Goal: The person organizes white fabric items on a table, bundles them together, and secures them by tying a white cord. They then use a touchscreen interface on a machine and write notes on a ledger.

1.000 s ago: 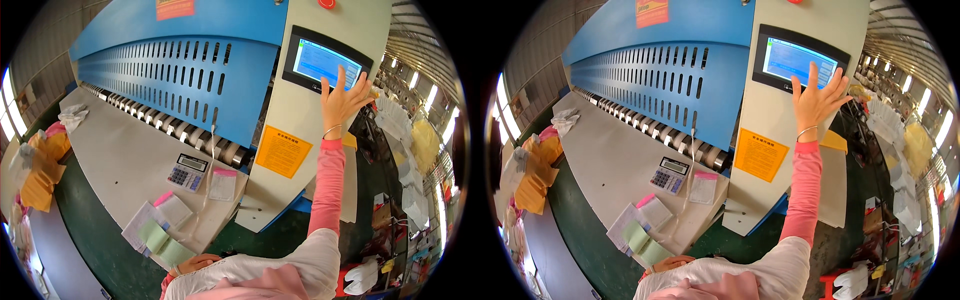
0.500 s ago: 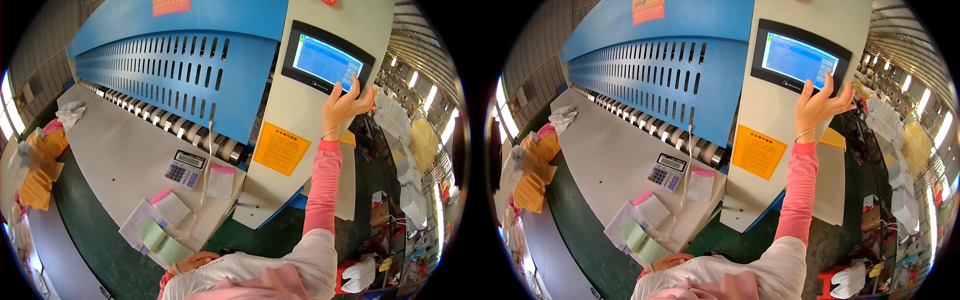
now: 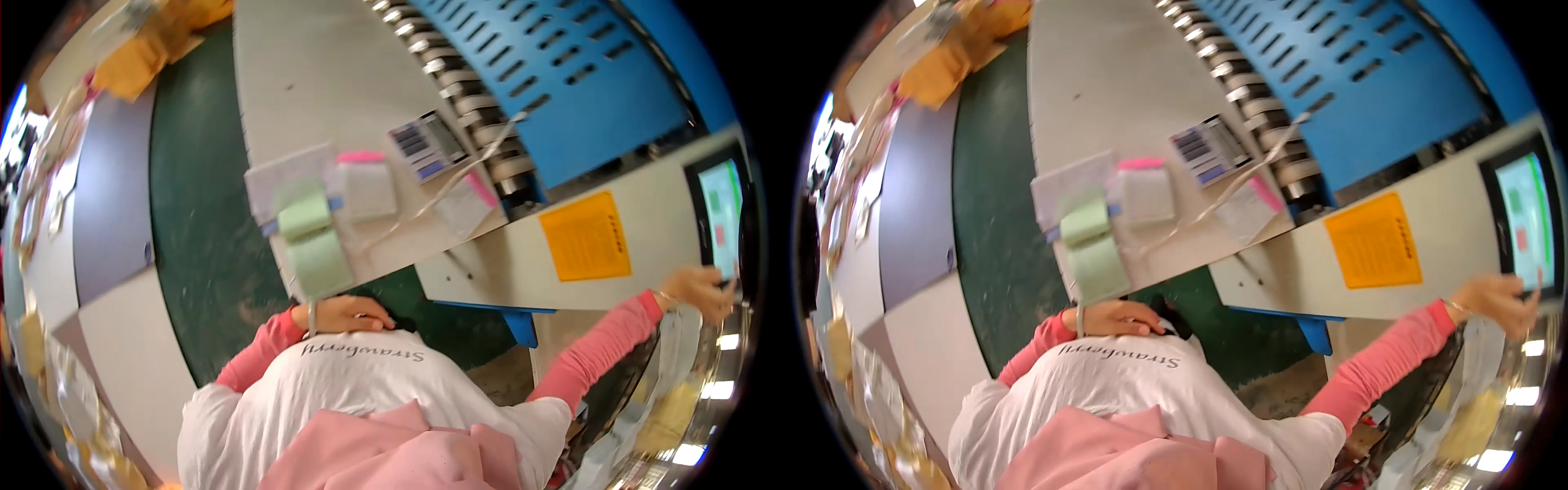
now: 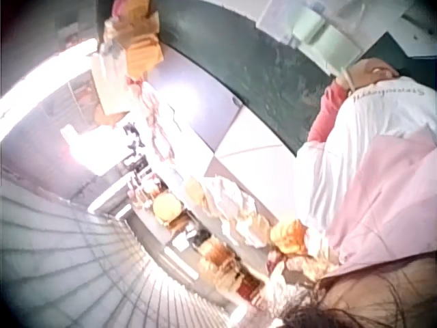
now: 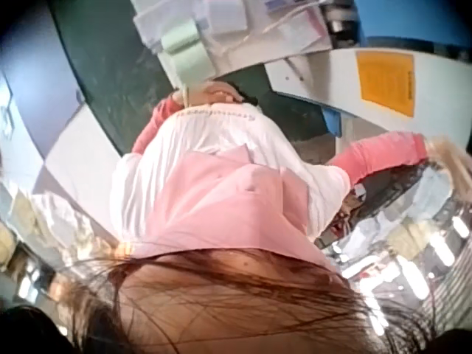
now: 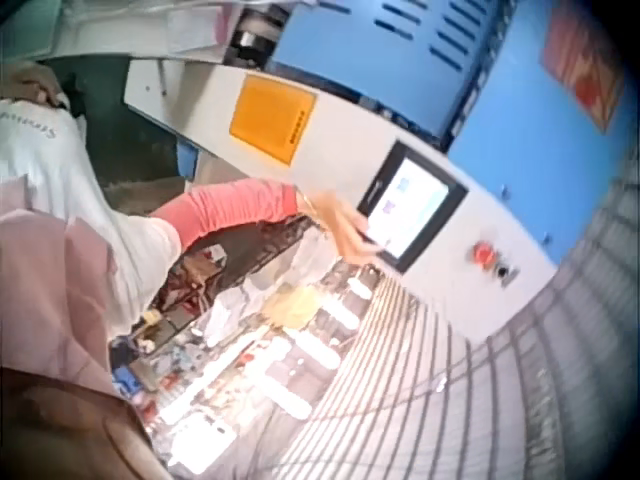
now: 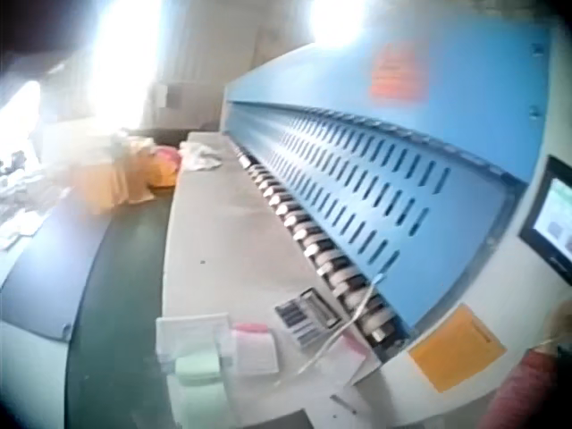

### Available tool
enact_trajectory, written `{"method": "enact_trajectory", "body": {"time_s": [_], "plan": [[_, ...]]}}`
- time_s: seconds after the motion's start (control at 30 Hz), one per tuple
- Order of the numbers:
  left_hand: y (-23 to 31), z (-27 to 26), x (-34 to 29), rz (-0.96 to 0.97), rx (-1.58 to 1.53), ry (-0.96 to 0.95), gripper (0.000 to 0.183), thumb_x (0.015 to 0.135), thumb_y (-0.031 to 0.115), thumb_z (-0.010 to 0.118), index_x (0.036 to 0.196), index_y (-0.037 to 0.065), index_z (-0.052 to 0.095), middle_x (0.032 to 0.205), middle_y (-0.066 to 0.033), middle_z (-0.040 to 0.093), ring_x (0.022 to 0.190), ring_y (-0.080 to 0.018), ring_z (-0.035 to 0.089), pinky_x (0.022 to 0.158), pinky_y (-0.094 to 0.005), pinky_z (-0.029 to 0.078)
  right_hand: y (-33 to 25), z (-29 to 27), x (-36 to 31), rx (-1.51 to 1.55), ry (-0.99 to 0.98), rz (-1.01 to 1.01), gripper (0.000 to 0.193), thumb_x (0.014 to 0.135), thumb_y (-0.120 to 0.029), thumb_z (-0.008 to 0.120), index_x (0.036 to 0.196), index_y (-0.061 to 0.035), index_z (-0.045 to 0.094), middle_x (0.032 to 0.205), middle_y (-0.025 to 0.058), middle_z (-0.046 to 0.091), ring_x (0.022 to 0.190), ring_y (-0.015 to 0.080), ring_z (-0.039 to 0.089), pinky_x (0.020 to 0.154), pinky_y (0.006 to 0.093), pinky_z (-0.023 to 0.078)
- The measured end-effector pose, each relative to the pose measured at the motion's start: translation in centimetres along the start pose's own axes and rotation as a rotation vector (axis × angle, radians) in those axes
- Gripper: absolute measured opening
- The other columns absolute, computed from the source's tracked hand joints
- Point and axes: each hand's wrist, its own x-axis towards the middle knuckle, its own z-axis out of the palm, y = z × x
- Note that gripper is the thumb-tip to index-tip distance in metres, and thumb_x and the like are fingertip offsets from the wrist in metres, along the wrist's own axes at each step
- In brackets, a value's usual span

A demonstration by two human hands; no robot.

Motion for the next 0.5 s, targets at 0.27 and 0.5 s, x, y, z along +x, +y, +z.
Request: {"method": "enact_trajectory", "body": {"time_s": [0.27,0.5], "plan": [[-1.8,-1.2,-4.7,-0.106,0.321,0.684,0.018,0.078,0.007,0.056,0.095,0.004,0.06,0.093,-0.0114,0.06,0.084,-0.028,0.057,0.074,-0.0333,0.045,-11.2,-5.3,-4.7,0.734,-0.157,0.237,0.028,0.09,-0.024,0.038,0.095,0.0021,0.047,0.092,0.0127,0.049,0.086,0.024,0.046,0.077,0.036,0.037],[-2.6,-1.6,-9.0,-0.434,0.758,1.155,0.018,0.069,0.008,0.062,0.087,0.008,0.058,0.082,-0.0087,0.056,0.081,-0.0273,0.053,0.072,-0.0352,0.041,-29.5,-23.9,-13.5,1.43,-1.768,0.427,0.021,0.074,-0.019,0.063,0.092,-0.0094,0.057,0.063,0.0076,0.055,0.056,0.022,0.055,0.052,0.0318,0.043]]}}
